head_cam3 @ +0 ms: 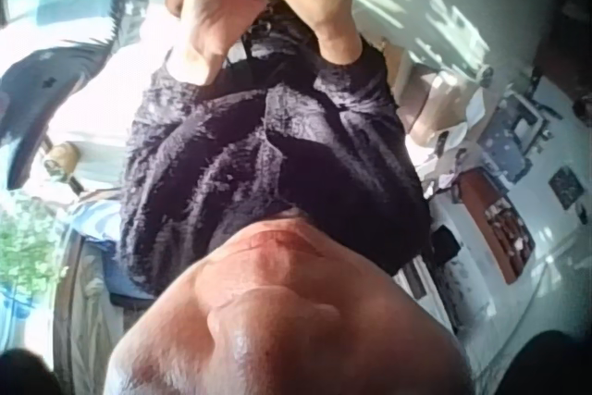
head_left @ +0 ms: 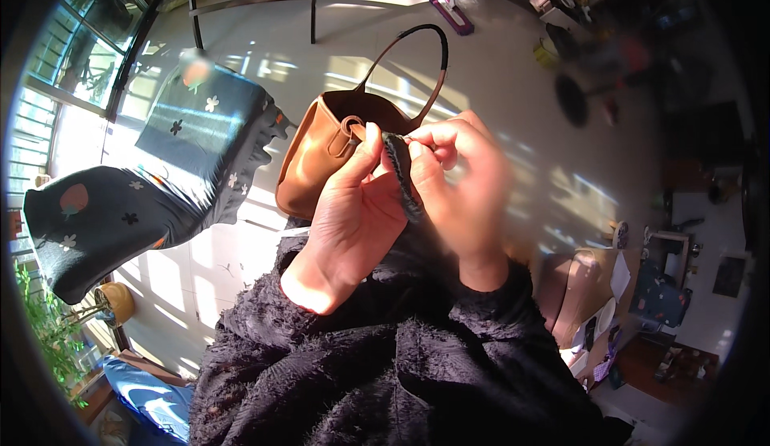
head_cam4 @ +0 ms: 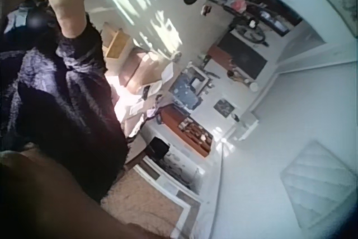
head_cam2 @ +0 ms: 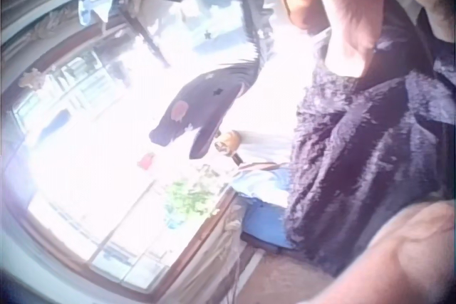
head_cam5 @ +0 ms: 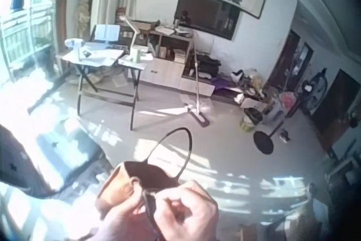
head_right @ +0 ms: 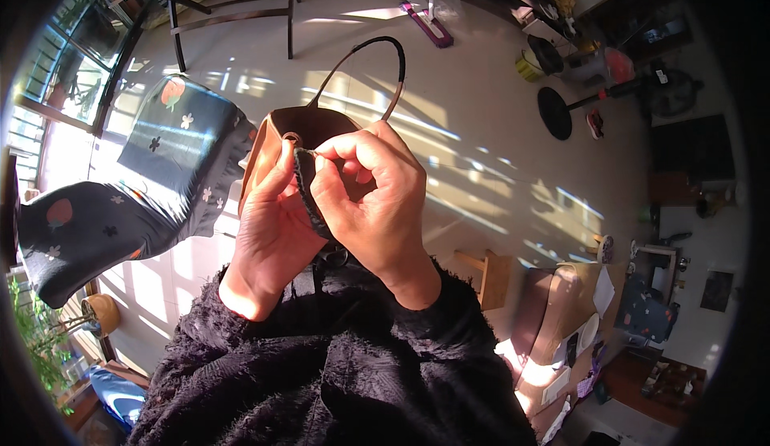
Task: The person uses a pair of scissors to cut a black strap attached to a brown leather handbag. They repeatedly trim the strap, inspect the cut ends, and adjust the strap's position on the bag throughout the clip.
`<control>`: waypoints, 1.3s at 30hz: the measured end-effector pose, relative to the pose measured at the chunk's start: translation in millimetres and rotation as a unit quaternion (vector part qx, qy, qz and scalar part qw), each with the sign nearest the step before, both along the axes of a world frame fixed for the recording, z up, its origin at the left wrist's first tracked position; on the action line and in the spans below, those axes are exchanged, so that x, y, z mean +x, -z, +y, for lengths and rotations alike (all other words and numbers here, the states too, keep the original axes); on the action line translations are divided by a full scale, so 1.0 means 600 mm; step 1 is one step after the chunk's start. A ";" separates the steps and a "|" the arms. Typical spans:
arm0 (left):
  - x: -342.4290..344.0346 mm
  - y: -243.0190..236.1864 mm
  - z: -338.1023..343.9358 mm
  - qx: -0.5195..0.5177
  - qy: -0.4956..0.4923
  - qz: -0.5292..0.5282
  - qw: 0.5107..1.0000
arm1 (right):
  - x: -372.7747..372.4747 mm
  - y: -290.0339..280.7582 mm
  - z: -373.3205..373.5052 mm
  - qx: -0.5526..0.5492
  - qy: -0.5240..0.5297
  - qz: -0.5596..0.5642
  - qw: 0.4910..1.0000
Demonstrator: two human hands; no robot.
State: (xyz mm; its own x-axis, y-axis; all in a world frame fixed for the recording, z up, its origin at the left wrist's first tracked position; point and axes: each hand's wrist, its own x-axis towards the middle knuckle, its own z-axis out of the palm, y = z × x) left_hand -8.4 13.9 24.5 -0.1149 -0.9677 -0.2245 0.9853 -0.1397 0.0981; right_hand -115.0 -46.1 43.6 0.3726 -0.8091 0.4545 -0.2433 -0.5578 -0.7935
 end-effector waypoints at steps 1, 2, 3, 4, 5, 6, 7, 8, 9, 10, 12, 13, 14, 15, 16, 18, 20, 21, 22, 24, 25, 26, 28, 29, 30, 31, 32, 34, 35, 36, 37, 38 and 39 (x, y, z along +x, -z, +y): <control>0.001 -0.001 0.001 0.001 -0.003 -0.002 1.000 | 0.000 0.001 0.000 0.000 -0.002 0.000 1.000; 0.001 0.001 0.002 0.015 -0.006 0.009 1.000 | 0.000 0.002 -0.001 0.001 -0.004 0.000 1.000; 0.001 0.005 0.002 0.028 -0.009 0.019 0.999 | 0.000 0.003 -0.001 0.002 -0.006 0.000 1.000; 0.000 0.007 0.003 0.042 -0.012 0.030 0.999 | 0.000 0.002 -0.001 0.001 -0.006 -0.001 1.000; 0.000 0.005 0.003 0.044 -0.011 0.027 0.999 | 0.001 0.001 -0.002 0.000 -0.005 -0.002 1.000; 0.001 0.001 0.002 0.047 -0.011 0.023 0.999 | 0.001 0.000 -0.002 -0.001 -0.004 -0.003 1.000; 0.001 -0.001 0.001 0.049 -0.009 0.019 0.999 | 0.001 0.000 -0.003 -0.001 -0.004 -0.002 1.000; 0.000 -0.001 0.001 0.055 -0.012 0.020 0.998 | 0.000 0.000 -0.003 0.000 -0.004 -0.002 1.000; -0.001 0.000 0.000 0.061 -0.016 0.022 0.998 | 0.000 0.000 -0.004 0.000 -0.003 -0.001 1.000; -0.001 -0.001 0.000 0.067 -0.019 0.022 0.997 | 0.000 -0.001 -0.004 0.009 -0.006 -0.003 1.000; -0.002 0.010 -0.001 0.067 -0.016 0.011 0.998 | 0.000 -0.004 -0.003 0.026 -0.010 -0.006 1.000; -0.002 0.014 -0.002 0.067 -0.014 0.004 0.998 | -0.001 -0.004 -0.004 0.026 -0.011 -0.003 1.000; -0.001 0.013 -0.002 0.060 -0.009 0.005 0.998 | -0.002 -0.004 -0.005 0.026 -0.013 0.000 1.000; 0.000 0.011 -0.002 0.052 -0.004 0.005 0.999 | -0.003 -0.005 -0.005 0.026 -0.014 0.002 1.000; 0.000 0.011 -0.002 0.045 0.002 0.005 0.999 | -0.003 -0.005 -0.005 0.037 -0.018 -0.005 0.999; -0.001 0.014 -0.002 0.054 -0.004 0.017 0.998 | 0.000 -0.007 -0.003 0.059 -0.026 -0.020 0.998; -0.001 0.014 -0.002 0.058 -0.007 0.020 0.998 | 0.000 -0.008 -0.002 0.067 -0.026 -0.022 0.997; -0.001 0.013 -0.002 0.058 -0.006 0.017 0.998 | 0.000 -0.009 -0.002 0.071 -0.026 -0.022 0.997; -0.001 0.012 -0.002 0.058 -0.006 0.014 0.998 | 0.001 -0.009 -0.001 0.076 -0.023 -0.028 0.996; -0.001 0.014 -0.002 0.062 -0.006 0.014 0.998 | 0.002 -0.009 0.001 0.086 -0.019 -0.038 0.995; -0.001 0.015 -0.002 0.063 -0.005 0.015 0.998 | 0.002 -0.007 0.001 0.081 -0.016 -0.037 0.996; -0.002 0.015 -0.002 0.071 -0.009 0.008 0.997 | 0.002 -0.004 0.001 0.075 -0.014 -0.037 0.996; -0.003 0.016 -0.002 0.086 -0.016 -0.006 0.996 | 0.002 -0.002 0.002 0.076 -0.011 -0.037 0.996; -0.002 0.019 -0.001 0.077 -0.017 0.017 0.997 | 0.003 -0.002 0.003 0.082 -0.010 -0.038 0.996; 0.000 0.023 0.001 0.067 -0.019 0.039 0.997 | 0.004 -0.001 0.004 0.088 -0.010 -0.038 0.995; 0.001 0.025 0.001 0.058 -0.019 0.062 0.996 | 0.003 0.000 0.004 0.085 -0.009 -0.039 0.996; 0.001 0.022 0.001 0.057 -0.017 0.048 0.997 | 0.003 0.003 0.004 0.083 -0.007 -0.039 0.996; 0.001 0.006 0.000 0.055 -0.013 0.019 0.998 | 0.002 0.005 0.003 0.079 -0.006 -0.041 0.996; 0.000 -0.001 0.000 0.056 -0.013 0.015 0.998 | 0.001 0.005 0.003 0.078 -0.006 -0.044 0.996; -0.001 -0.008 -0.001 0.057 -0.013 0.011 0.998 | 0.001 0.006 0.003 0.077 -0.005 -0.046 0.996; -0.001 -0.010 -0.001 0.058 -0.014 0.008 0.998 | 0.002 0.006 0.003 0.076 -0.005 -0.048 0.996; -0.001 -0.007 -0.001 0.060 -0.014 0.013 0.998 | 0.002 0.007 0.003 0.074 -0.004 -0.050 0.996; -0.001 -0.001 -0.001 0.063 -0.014 0.019 0.998 | 0.003 0.007 0.004 0.073 -0.003 -0.053 0.996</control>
